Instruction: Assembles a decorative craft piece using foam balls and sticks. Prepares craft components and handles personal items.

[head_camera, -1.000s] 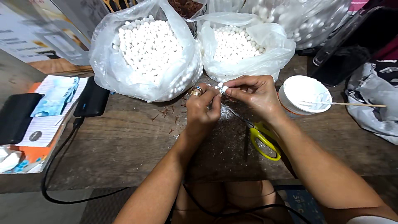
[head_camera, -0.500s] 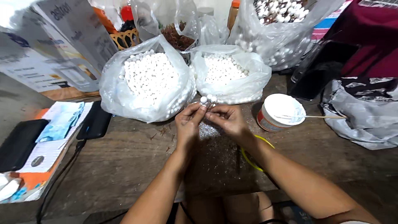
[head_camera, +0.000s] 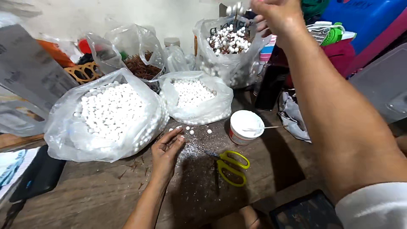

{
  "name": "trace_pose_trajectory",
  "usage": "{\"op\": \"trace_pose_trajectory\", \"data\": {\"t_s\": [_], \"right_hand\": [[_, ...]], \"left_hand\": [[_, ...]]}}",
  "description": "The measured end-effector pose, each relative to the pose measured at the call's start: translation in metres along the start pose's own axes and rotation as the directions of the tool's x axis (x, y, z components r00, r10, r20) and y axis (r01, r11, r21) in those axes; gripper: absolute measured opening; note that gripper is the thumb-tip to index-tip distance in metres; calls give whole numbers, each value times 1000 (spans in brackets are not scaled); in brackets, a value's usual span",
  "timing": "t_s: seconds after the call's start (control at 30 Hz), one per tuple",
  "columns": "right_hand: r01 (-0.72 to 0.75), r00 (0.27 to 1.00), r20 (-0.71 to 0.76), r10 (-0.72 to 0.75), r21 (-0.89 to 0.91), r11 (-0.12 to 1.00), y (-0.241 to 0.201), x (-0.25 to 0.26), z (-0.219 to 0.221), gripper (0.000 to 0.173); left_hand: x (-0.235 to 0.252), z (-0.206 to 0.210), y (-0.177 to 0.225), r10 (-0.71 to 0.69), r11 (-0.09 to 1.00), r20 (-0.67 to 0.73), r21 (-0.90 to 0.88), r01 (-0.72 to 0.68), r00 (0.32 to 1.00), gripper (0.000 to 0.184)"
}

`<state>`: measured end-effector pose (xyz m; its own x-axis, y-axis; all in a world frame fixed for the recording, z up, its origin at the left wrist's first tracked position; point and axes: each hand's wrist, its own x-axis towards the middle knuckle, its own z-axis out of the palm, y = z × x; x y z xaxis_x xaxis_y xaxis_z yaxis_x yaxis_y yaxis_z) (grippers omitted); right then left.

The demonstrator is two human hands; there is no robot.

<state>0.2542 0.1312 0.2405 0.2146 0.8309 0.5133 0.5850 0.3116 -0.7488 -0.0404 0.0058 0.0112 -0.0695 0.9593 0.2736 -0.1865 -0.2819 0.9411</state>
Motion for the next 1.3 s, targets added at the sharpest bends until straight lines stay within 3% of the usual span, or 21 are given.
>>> {"op": "trace_pose_trajectory", "data": {"t_s": [0.07,0.17,0.27,0.33,0.47,0.6,0.8,1.17,1.3], "right_hand": [[90,985,-154,-77,74,993,35,-10,-21,36],[237,892,-414,-183,82,968,113,-61,-35,36],[122,846,-527,-88,31,992,189,-111,-36,46],[58,840,-540,-57,-15,998,216,-127,-22,59],[-56,885,-465,22,-60,997,224,-136,11,105],[-168,855,-511,82,-124,978,219,-123,28,125],[-262,825,-560,79,-254,931,214,-115,39,131],[-300,804,-592,54,-326,897,212,-109,47,124],[-249,860,-507,66,-303,920,209,-116,32,128]], "left_hand": [[0,-1,-2,-6,1000,-1,13,6,1000,20],[-2,-1,-5,-4,1000,23,31,3,1000,20],[-3,-3,-12,12,998,72,54,-16,997,22],[-3,-4,-13,21,997,74,71,-26,997,23],[-2,-8,-14,41,995,67,87,-47,997,24],[-1,-10,-16,49,993,74,101,-57,996,24],[-2,-11,-16,49,992,81,113,-58,995,24],[-2,-13,-16,54,988,79,139,-64,995,23],[-8,-13,-14,38,989,34,144,-43,999,22]]}}
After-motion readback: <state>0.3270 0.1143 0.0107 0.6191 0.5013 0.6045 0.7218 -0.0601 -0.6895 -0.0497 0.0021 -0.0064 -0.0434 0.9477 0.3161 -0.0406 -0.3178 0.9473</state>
